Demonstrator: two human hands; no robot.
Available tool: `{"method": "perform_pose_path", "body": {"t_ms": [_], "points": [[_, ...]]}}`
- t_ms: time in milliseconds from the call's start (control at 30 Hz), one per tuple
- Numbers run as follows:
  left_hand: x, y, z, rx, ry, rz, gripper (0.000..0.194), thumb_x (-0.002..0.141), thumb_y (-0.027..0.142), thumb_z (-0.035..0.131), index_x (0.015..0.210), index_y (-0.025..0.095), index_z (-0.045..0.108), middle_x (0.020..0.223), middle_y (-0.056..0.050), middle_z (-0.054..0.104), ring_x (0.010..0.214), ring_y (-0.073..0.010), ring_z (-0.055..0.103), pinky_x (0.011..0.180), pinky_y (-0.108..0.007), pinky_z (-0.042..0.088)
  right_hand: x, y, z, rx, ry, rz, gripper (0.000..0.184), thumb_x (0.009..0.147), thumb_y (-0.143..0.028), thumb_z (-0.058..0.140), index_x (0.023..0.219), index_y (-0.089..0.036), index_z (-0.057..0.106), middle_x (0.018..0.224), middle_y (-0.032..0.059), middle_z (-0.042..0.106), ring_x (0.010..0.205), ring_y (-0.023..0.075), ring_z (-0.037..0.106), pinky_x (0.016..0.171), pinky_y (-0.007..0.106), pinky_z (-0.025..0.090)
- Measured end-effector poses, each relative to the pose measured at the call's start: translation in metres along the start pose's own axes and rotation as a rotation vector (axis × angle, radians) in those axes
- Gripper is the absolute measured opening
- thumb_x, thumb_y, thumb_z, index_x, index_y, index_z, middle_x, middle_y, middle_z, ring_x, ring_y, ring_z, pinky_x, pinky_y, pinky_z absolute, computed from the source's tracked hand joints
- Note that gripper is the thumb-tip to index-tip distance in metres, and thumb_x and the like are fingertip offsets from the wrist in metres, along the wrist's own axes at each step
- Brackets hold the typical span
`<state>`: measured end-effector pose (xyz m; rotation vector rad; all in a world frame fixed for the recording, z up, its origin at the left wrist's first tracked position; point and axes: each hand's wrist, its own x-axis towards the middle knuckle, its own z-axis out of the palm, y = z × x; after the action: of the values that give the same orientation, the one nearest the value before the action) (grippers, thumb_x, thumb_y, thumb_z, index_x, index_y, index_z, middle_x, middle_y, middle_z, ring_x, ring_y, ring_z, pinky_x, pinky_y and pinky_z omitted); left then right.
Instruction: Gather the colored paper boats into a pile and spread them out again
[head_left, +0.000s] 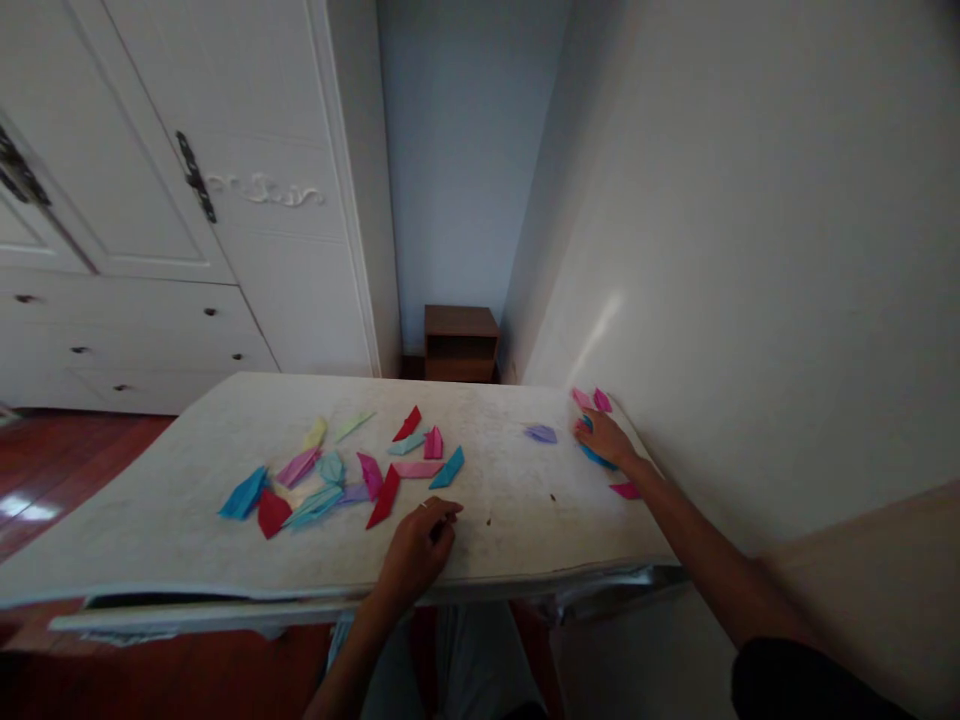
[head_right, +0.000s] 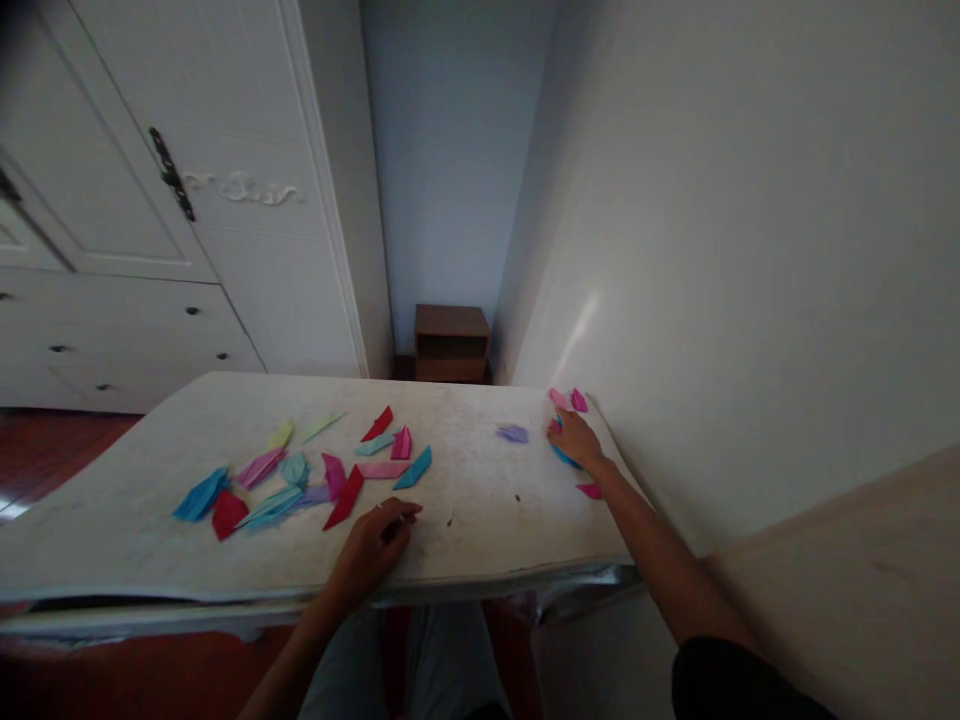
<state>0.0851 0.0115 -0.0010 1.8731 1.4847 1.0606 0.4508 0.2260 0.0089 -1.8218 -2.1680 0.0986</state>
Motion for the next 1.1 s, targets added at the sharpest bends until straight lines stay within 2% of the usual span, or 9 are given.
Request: {"method": "perform_pose_path", "body": {"t_ms": [200, 367, 500, 633, 800, 900, 1000, 1100], "points": [[-0.002, 0.003, -0.001, -0.044, 0.038, 0.000, 0.032, 0.074, 0.007, 0.046, 0.098, 0.015, 0.066, 0.087, -0.006, 0.065, 0.082, -0.0162, 0.060, 0.076, -0.028, 0.045, -0.016, -0.034, 0.000, 0.087, 0.070, -0.151, 0.049, 0.084, -0.032, 0.051, 0.126, -0.009, 0.055, 0.125, 0.0180, 0.057, 0.116, 0.0268, 0.054, 0.103, 0.040, 0.039], [-0.004, 0.002, -0.001, -0.083, 0.060, 0.004, 0.033, 0.072, 0.005, 0.048, 0.098, 0.014, 0.067, 0.087, -0.005, 0.065, 0.080, -0.0153, 0.060, 0.075, -0.027, 0.044, -0.025, -0.076, -0.001, 0.220, 0.128, -0.290, 0.045, 0.084, -0.037, 0.052, 0.120, -0.012, 0.058, 0.122, 0.0163, 0.059, 0.115, 0.0271, 0.054, 0.102, 0.044, 0.040], [-0.006, 0.002, -0.003, -0.142, 0.089, -0.012, 0.033, 0.071, 0.004, 0.048, 0.097, 0.014, 0.067, 0.085, -0.005, 0.066, 0.074, -0.0138, 0.059, 0.071, -0.025, 0.043, -0.030, -0.126, 0.001, 0.346, 0.120, -0.352, 0.042, 0.084, -0.037, 0.052, 0.119, -0.014, 0.059, 0.121, 0.0144, 0.059, 0.113, 0.0255, 0.055, 0.101, 0.044, 0.041], [-0.006, 0.002, -0.006, -0.228, 0.118, -0.020, 0.035, 0.068, 0.003, 0.048, 0.094, 0.014, 0.068, 0.082, -0.005, 0.066, 0.072, -0.0138, 0.058, 0.069, -0.025, 0.043, -0.028, -0.192, 0.012, 0.479, 0.111, -0.463, 0.040, 0.084, -0.035, 0.054, 0.119, -0.017, 0.059, 0.120, 0.0117, 0.059, 0.112, 0.0235, 0.055, 0.101, 0.042, 0.041], [-0.005, -0.002, -0.007, -0.335, 0.151, -0.033, 0.036, 0.065, 0.003, 0.047, 0.091, 0.013, 0.069, 0.080, -0.004, 0.066, 0.070, -0.0130, 0.057, 0.066, -0.024, 0.042, -0.010, -0.285, 0.037, 0.602, 0.026, -0.603, 0.039, 0.082, -0.029, 0.058, 0.119, -0.017, 0.058, 0.120, 0.0111, 0.059, 0.113, 0.0214, 0.055, 0.100, 0.038, 0.041], [-0.006, -0.002, -0.007, -0.349, 0.167, -0.006, 0.035, 0.065, 0.003, 0.048, 0.090, 0.013, 0.070, 0.079, -0.004, 0.065, 0.070, -0.0129, 0.057, 0.066, -0.023, 0.042, 0.002, -0.329, 0.056, 0.602, -0.046, -0.621, 0.042, 0.080, -0.026, 0.061, 0.120, -0.015, 0.058, 0.121, 0.0120, 0.059, 0.112, 0.0211, 0.055, 0.101, 0.037, 0.040], [-0.007, -0.003, -0.006, -0.370, 0.185, 0.013, 0.035, 0.065, 0.003, 0.048, 0.089, 0.013, 0.070, 0.079, -0.004, 0.066, 0.071, -0.0131, 0.058, 0.068, -0.024, 0.042, 0.010, -0.355, 0.072, 0.544, -0.147, -0.604, 0.044, 0.078, -0.025, 0.062, 0.121, -0.012, 0.058, 0.123, 0.0141, 0.058, 0.115, 0.0225, 0.054, 0.102, 0.037, 0.039], [-0.008, -0.003, -0.006, -0.390, 0.194, 0.003, 0.035, 0.064, 0.003, 0.048, 0.089, 0.013, 0.071, 0.079, -0.004, 0.066, 0.071, -0.0133, 0.058, 0.068, -0.024, 0.043, 0.015, -0.363, 0.082, 0.518, -0.220, -0.600, 0.041, 0.078, -0.023, 0.062, 0.117, -0.011, 0.061, 0.118, 0.0138, 0.061, 0.109, 0.0228, 0.057, 0.099, 0.037, 0.042]]}}
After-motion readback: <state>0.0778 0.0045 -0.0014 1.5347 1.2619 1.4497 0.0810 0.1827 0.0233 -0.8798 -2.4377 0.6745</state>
